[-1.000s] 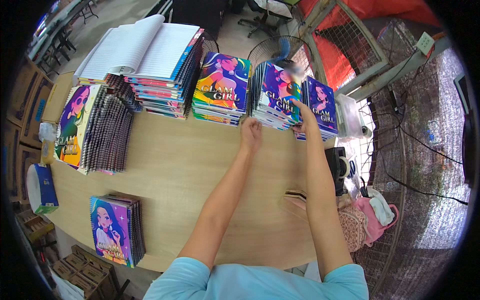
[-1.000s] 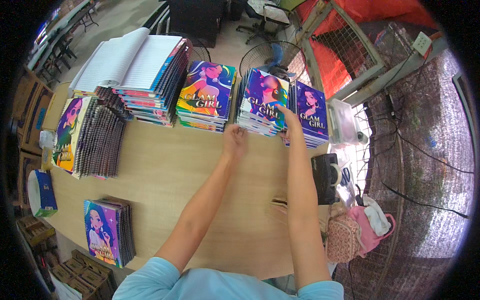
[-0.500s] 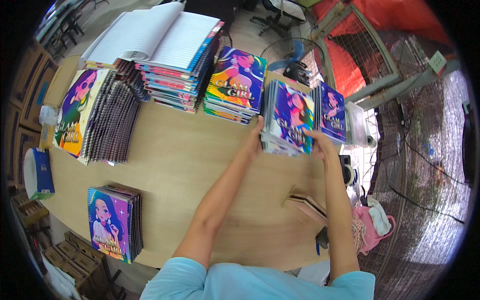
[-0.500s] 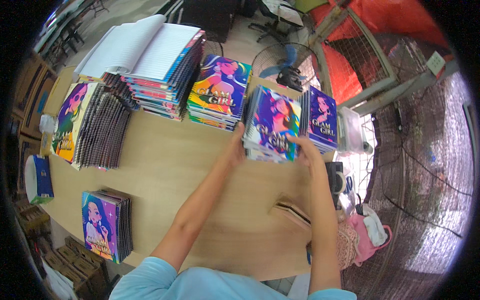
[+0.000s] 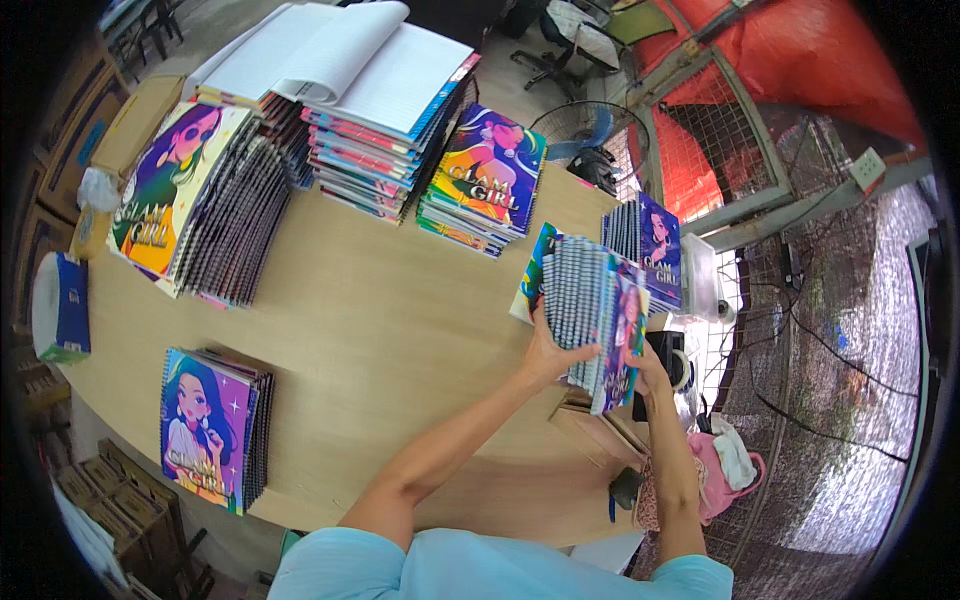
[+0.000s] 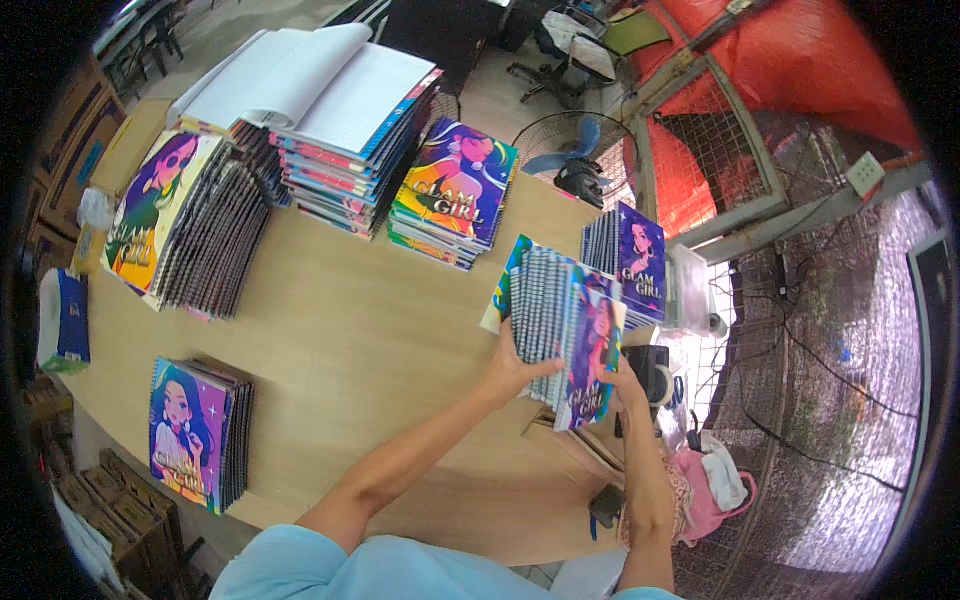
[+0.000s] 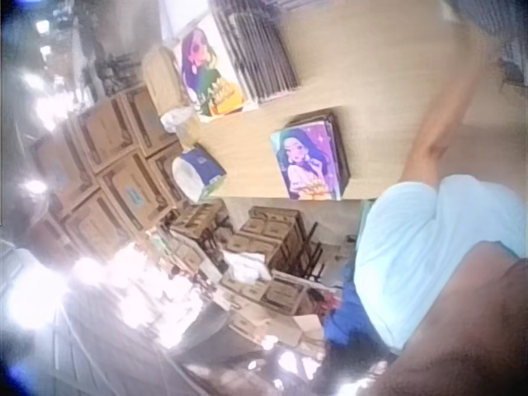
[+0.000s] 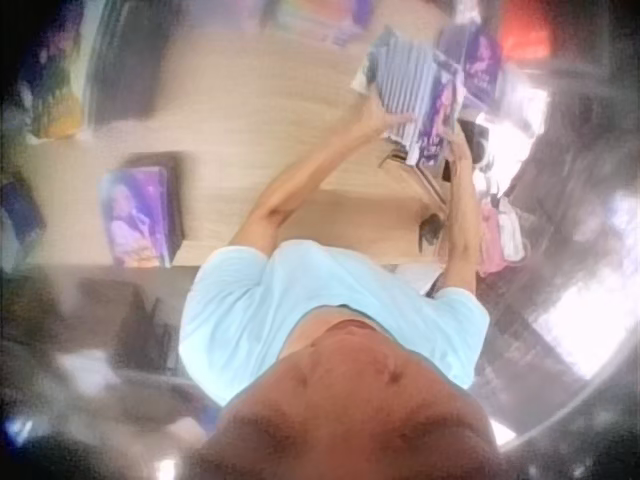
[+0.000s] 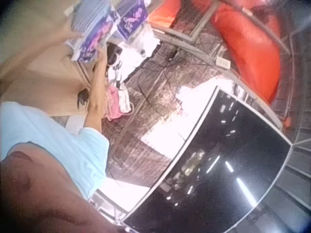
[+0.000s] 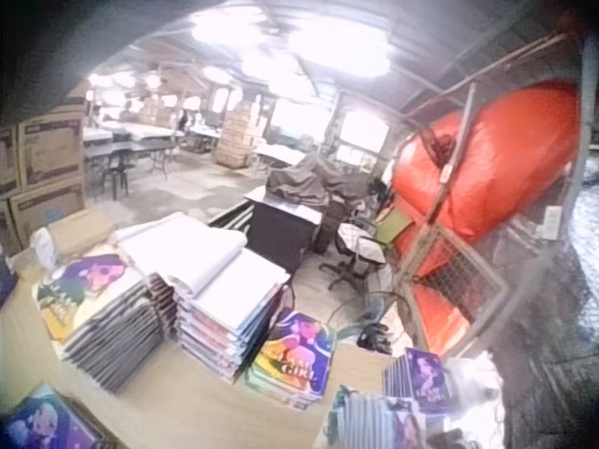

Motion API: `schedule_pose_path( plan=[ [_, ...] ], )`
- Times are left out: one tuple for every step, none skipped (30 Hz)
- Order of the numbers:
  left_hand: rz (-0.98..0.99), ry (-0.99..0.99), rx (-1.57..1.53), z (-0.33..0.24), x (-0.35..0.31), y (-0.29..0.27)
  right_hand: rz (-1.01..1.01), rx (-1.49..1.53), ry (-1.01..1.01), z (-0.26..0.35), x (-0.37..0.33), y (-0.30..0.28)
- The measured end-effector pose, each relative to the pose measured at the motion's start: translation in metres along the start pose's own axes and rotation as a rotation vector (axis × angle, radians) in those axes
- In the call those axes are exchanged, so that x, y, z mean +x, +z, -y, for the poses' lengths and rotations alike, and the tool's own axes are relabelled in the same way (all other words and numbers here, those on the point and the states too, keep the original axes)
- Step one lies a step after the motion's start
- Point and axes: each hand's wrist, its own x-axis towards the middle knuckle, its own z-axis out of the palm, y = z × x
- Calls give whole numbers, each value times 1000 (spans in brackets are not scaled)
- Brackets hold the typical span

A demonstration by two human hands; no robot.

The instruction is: The person organizes stacks of spiral-bound notebooks on a table, arranging them into neat piles. They then move to a different table, pick up a plastic basket containing stationery, and place it on the table before handling sheets of colored paper.

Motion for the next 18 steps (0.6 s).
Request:
schedule_pose_path(
  plan=[
    [14,62,57,-11,-10,4,-40,2,-26,-14,-9,-17],
    [9,133,125,-23,-16,3,-69,11,-92,-11,-16,-7],
    [8,201,193,-36,-22,3,-104,22,-157,-4,-28,0],
    [71,125,112,-71,-33,5,-151,34,-224,7,-45,13],
    [78,144,135,-83,-44,10,-191,39,-277,19,-58,22],
    [79,164,161,-86,-56,17,-208,40,-300,28,-69,28],
    [98,175,185,-91,-69,24,-244,42,-327,35,-85,33],
    [138,124,170,-105,-82,28,-274,32,-332,43,-102,35],
    [174,79,159,-122,-94,33,-288,21,-325,51,-117,36],
    [224,35,141,-132,-104,36,-309,5,-310,56,-136,40],
    [227,11,148,-133,-111,37,-310,-7,-293,60,-150,44],
    [227,-13,154,-133,-120,35,-308,-23,-262,60,-167,52],
    [241,-39,165,-134,-127,33,-318,-30,-236,60,-186,60],
    [269,-74,108,-130,-131,23,-307,-32,-210,57,-195,69],
    [278,-76,84,-122,-134,12,-285,-41,-177,55,-202,77],
    [301,-78,72,-113,-138,-2,-264,-40,-137,48,-209,84],
    [326,-86,62,-109,-140,-17,-254,-32,-100,40,-213,99],
    [349,-157,-16,-107,-141,-32,-244,-28,-66,36,-209,116]
  ],
)
